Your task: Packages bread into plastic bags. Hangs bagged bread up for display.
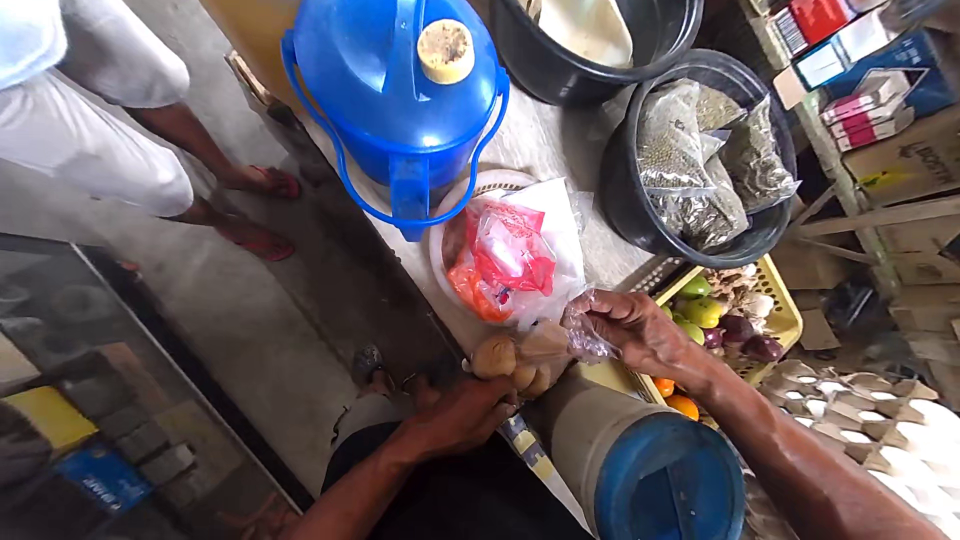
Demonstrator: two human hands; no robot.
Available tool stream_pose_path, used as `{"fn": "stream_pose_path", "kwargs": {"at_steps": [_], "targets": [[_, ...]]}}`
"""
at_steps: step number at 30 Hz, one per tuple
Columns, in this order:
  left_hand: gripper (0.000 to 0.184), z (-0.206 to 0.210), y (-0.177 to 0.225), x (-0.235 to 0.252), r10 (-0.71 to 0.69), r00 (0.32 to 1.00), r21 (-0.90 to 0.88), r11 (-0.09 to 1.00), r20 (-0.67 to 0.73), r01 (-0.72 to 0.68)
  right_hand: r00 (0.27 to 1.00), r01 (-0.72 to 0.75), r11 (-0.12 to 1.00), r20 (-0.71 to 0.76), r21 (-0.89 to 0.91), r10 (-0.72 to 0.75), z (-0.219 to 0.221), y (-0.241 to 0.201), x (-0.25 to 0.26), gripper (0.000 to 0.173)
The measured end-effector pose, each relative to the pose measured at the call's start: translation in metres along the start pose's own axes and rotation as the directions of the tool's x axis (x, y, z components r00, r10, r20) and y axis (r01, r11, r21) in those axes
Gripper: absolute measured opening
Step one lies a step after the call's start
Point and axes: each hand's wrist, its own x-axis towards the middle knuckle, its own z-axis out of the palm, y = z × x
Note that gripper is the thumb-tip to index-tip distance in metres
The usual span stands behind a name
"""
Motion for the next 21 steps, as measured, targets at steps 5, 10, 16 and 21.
{"fn": "stream_pose_path", "kwargs": {"at_steps": [5, 10, 16, 21], "targets": [[0.024, 0.001, -0.001, 0.0, 0.01, 1.0, 0.001, 1.0, -0.007, -0.01, 0.96, -0.277, 0.961, 0.037, 0.009, 0.276, -0.001, -0.003, 0.002, 0.02], [0.024, 0.003, -0.001, -0.001, 0.008, 1.0, -0.004, 1.0, -0.017, -0.008, 0.909, -0.355, 0.934, 0.245, 0.035, 0.336, -0.01, 0.0, 0.001, 0.028], [0.024, 0.003, 0.0, 0.0, 0.0, 1.0, -0.004, 1.0, -0.017, 0.0, 0.946, -0.238, 0.933, 0.154, -0.269, 0.285, 0.001, 0.012, 0.0, 0.02], [0.024, 0.005, -0.001, 0.0, -0.001, 0.999, -0.017, 1.0, -0.032, 0.001, 0.92, -0.172, 0.866, 0.239, -0.469, 0.312, 0.004, 0.014, 0.003, 0.031]]}}
